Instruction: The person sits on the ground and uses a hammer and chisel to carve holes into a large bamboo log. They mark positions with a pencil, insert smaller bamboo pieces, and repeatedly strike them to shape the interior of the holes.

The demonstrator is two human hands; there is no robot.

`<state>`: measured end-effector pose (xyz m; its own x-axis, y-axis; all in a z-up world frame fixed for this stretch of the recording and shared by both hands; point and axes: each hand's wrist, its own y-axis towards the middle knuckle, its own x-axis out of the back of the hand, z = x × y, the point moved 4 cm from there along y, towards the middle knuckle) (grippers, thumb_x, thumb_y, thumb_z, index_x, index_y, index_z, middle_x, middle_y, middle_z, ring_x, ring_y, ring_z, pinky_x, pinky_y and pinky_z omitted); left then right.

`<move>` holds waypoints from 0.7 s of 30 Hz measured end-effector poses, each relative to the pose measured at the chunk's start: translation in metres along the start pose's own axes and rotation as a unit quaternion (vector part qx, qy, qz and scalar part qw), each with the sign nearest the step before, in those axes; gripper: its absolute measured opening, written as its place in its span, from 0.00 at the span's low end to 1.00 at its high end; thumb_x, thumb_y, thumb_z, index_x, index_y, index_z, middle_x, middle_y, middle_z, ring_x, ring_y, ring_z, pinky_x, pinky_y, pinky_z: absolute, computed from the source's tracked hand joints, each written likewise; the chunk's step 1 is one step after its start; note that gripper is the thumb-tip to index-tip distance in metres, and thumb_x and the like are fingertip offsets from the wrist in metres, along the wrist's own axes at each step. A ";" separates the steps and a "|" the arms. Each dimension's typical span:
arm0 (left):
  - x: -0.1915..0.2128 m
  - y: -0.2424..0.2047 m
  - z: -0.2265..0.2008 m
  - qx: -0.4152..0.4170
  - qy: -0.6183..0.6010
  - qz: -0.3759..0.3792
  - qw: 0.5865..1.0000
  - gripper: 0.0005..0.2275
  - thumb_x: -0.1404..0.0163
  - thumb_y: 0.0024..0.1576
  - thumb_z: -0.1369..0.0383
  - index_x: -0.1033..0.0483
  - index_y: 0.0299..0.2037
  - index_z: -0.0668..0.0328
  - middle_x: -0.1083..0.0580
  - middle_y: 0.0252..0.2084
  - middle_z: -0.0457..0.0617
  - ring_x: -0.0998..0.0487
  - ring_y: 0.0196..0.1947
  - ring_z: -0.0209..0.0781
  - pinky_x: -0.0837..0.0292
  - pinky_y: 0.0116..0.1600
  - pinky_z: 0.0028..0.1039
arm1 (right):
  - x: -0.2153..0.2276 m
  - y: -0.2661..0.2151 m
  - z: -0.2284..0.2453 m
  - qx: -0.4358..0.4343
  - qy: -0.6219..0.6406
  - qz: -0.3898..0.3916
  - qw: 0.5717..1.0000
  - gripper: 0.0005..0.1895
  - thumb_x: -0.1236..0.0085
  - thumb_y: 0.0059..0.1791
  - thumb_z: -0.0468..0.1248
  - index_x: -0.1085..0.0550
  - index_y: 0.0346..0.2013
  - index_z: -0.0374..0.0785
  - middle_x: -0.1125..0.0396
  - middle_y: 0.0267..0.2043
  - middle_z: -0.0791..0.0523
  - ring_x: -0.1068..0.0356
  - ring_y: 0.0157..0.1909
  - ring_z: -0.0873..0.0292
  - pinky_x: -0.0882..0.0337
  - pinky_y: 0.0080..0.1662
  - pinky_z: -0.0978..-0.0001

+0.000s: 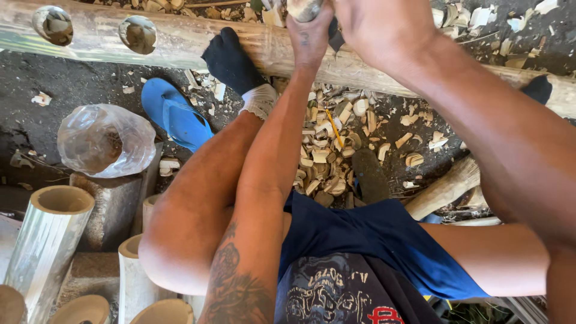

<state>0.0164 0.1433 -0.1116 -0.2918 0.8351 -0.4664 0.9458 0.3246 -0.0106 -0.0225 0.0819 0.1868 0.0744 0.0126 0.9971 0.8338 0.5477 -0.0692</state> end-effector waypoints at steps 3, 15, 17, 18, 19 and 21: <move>-0.010 0.007 -0.010 -0.010 -0.025 0.009 1.000 0.11 0.39 0.53 0.73 0.22 0.45 0.68 0.20 0.41 0.49 0.20 0.38 0.35 0.22 0.44 0.26 | 0.016 0.006 0.010 -0.002 -0.027 0.012 1.000 0.10 0.50 0.55 0.32 0.24 0.43 0.27 0.28 0.30 0.44 0.27 0.24 0.53 0.29 0.24 0.68; -0.009 0.000 -0.019 0.115 0.000 0.008 0.993 0.16 0.40 0.55 0.73 0.26 0.50 0.72 0.21 0.43 0.52 0.19 0.43 0.44 0.20 0.50 0.32 | 0.005 0.014 0.010 -0.009 -0.018 0.006 1.000 0.18 0.56 0.52 0.29 0.37 0.56 0.23 0.31 0.28 0.44 0.31 0.19 0.54 0.35 0.17 0.66; -0.007 -0.002 -0.013 0.169 0.031 -0.006 0.985 0.15 0.40 0.55 0.73 0.26 0.49 0.72 0.21 0.43 0.52 0.19 0.43 0.43 0.20 0.50 0.32 | 0.004 0.012 0.019 -0.090 -0.007 0.135 0.987 0.19 0.57 0.52 0.28 0.40 0.58 0.24 0.32 0.27 0.45 0.32 0.18 0.54 0.37 0.15 0.65; -0.009 -0.002 -0.014 0.140 0.006 -0.004 0.990 0.14 0.40 0.55 0.73 0.25 0.49 0.71 0.21 0.43 0.52 0.19 0.43 0.43 0.20 0.50 0.32 | 0.008 0.011 0.025 -0.123 0.005 0.192 0.974 0.20 0.58 0.53 0.28 0.41 0.59 0.24 0.32 0.26 0.45 0.33 0.18 0.54 0.37 0.14 0.65; -0.010 -0.004 -0.017 0.105 -0.020 -0.004 0.994 0.14 0.40 0.55 0.73 0.25 0.48 0.71 0.21 0.43 0.51 0.19 0.43 0.43 0.21 0.50 0.32 | 0.015 0.009 0.032 -0.146 0.012 0.232 0.962 0.21 0.59 0.53 0.28 0.43 0.60 0.24 0.32 0.25 0.46 0.33 0.17 0.54 0.38 0.14 0.64; -0.013 -0.003 -0.021 0.062 -0.050 0.004 0.997 0.13 0.40 0.55 0.74 0.24 0.48 0.71 0.21 0.43 0.51 0.19 0.43 0.42 0.21 0.50 0.32 | 0.040 0.014 0.044 -0.098 0.025 0.174 0.980 0.19 0.56 0.54 0.29 0.43 0.59 0.25 0.32 0.26 0.46 0.33 0.18 0.54 0.37 0.15 0.65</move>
<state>0.0149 0.1406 -0.0871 -0.2744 0.7863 -0.5535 0.9601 0.2561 -0.1121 -0.0322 0.1268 0.2273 0.3948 0.1270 0.9099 0.8423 0.3455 -0.4137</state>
